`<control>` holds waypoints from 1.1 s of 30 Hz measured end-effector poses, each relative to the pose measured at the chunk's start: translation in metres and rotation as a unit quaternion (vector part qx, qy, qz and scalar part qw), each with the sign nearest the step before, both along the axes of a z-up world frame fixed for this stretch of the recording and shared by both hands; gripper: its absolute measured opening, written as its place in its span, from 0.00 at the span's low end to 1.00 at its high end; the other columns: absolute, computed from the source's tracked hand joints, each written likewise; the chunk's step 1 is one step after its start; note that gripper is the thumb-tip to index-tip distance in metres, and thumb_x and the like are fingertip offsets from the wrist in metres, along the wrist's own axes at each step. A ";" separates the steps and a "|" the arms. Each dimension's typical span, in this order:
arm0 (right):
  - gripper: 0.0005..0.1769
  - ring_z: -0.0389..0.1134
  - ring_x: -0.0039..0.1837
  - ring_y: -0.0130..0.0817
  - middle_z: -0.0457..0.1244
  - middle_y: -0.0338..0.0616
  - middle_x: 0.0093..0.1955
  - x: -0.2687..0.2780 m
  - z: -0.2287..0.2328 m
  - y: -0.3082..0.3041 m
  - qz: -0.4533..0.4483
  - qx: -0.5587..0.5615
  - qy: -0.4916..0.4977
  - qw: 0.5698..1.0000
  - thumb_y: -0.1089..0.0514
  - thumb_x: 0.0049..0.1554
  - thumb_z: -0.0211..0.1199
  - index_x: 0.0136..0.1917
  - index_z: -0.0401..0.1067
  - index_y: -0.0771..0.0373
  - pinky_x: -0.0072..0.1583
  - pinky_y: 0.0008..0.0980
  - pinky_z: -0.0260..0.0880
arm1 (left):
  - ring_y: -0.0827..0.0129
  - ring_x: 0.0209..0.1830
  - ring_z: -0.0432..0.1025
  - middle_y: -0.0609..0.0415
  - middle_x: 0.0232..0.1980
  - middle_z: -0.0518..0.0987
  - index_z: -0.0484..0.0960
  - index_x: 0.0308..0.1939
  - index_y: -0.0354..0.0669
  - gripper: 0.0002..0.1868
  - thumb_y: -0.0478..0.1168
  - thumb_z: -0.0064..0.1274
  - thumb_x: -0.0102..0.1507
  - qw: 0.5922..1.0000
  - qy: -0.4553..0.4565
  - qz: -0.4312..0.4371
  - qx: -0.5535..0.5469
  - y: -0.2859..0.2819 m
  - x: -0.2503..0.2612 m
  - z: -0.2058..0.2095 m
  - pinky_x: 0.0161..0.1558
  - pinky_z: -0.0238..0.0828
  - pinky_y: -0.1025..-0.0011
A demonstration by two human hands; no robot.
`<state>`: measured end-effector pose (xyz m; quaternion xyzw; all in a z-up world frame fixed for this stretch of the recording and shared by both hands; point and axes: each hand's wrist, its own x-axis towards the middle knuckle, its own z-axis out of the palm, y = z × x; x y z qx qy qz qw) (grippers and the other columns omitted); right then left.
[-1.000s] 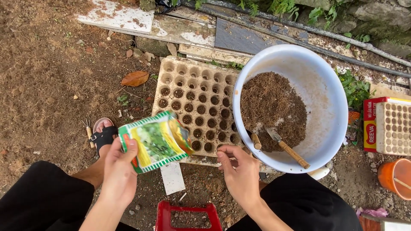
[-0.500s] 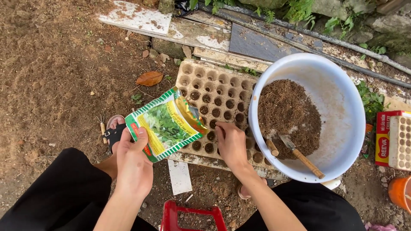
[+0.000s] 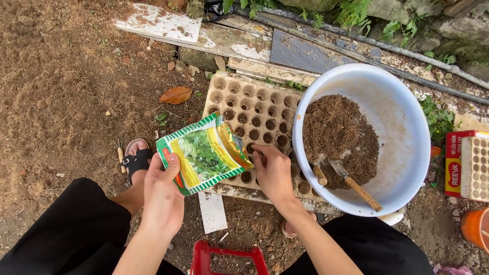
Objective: Planting seeds from a packet into a seedling tray filled with soil and then using a spray bottle.
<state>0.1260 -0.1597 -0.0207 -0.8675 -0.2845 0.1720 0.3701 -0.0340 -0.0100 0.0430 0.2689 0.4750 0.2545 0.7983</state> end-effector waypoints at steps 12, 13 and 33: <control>0.10 0.71 0.56 0.37 0.59 0.55 0.70 -0.037 0.067 -0.047 0.107 0.227 0.074 0.965 0.59 0.62 0.55 0.52 0.74 0.63 0.44 0.25 0.74 | 0.69 0.42 0.74 0.53 0.47 0.83 0.80 0.49 0.40 0.10 0.41 0.47 0.71 0.989 0.068 -0.106 0.080 -0.010 0.003 -0.016 0.44 0.70 0.71; 0.10 0.71 0.56 0.37 0.59 0.55 0.70 -0.032 0.064 -0.051 0.105 0.227 0.074 0.965 0.59 0.62 0.55 0.52 0.74 0.63 0.44 0.25 0.74 | 0.69 0.42 0.74 0.53 0.47 0.83 0.80 0.49 0.40 0.10 0.41 0.47 0.71 0.989 0.067 -0.109 0.080 -0.011 0.005 -0.018 0.44 0.70 0.71; 0.25 0.65 0.70 0.49 0.57 0.52 0.74 -0.020 0.069 -0.062 0.259 -0.022 0.052 0.964 0.72 0.54 0.59 0.65 0.72 0.63 0.71 0.52 0.62 | 0.70 0.68 0.75 0.57 0.62 0.85 0.80 0.64 0.49 0.22 0.44 0.43 0.68 0.929 0.130 -0.342 0.052 -0.041 0.029 0.012 0.71 0.66 0.65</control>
